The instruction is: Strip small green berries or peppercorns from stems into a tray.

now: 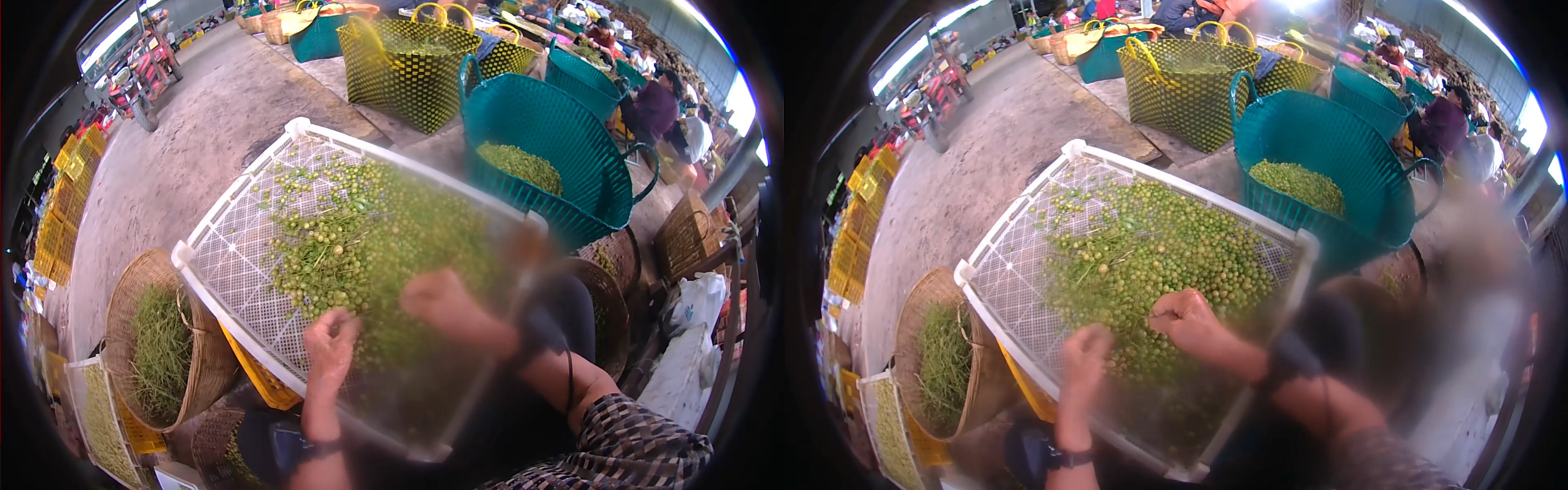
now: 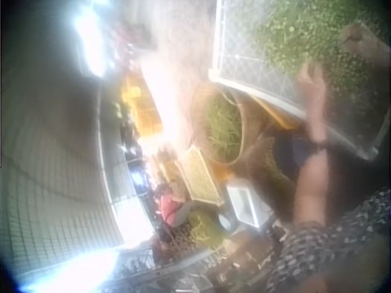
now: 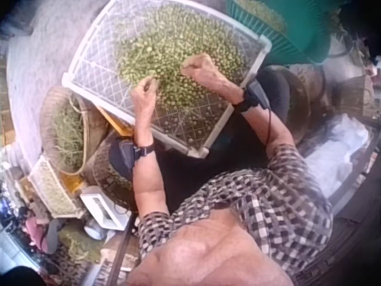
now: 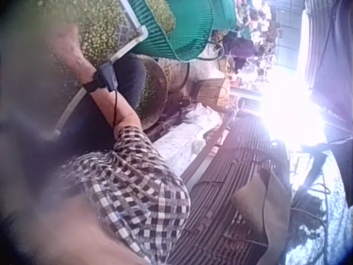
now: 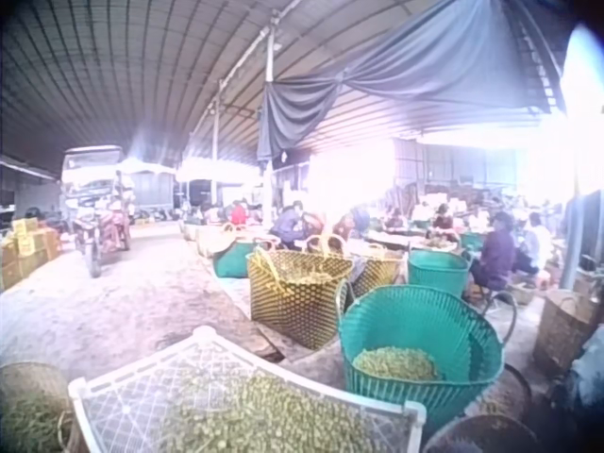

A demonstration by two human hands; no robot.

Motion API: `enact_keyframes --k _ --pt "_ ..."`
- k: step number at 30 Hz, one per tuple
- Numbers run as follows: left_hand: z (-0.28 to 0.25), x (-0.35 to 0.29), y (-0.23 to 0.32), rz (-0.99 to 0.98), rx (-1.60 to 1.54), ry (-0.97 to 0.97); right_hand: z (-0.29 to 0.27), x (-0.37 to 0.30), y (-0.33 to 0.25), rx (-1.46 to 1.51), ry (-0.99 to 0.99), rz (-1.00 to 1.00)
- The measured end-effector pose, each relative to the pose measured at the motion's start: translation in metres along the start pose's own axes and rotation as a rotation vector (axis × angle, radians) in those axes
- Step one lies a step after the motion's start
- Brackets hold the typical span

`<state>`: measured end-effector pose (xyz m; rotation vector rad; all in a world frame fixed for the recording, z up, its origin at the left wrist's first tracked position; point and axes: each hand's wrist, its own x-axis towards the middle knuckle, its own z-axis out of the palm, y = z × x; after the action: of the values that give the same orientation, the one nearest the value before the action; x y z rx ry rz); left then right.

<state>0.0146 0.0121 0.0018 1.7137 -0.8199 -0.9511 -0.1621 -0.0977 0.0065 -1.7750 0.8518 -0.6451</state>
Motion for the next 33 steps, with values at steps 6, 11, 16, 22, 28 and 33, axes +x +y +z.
enact_keyframes --k 6,11,16,22,28,33 --pt "-0.004 0.0 0.018 0.875 0.816 0.395 -0.002 0.0 -0.003 -0.218 -0.027 -0.205" --pt "0.01 -0.005 0.008 0.82 0.644 0.031 -0.008 -0.002 -0.022 -0.222 -0.065 -0.238" --pt "0.022 -0.003 0.012 0.992 0.64 0.209 -0.01 -0.002 -0.031 -0.194 -0.055 -0.237" --pt "0.025 -0.002 0.006 1.139 0.746 0.188 -0.004 -0.005 -0.039 -0.069 -0.226 -0.294" --pt "0.007 -0.006 0.011 0.407 0.135 -0.022 -0.019 0.006 -0.037 0.062 0.064 -0.266" --pt "0.003 -0.006 0.025 0.189 -0.245 -0.11 0.021 0.006 -0.025 -0.133 -0.024 -0.449"
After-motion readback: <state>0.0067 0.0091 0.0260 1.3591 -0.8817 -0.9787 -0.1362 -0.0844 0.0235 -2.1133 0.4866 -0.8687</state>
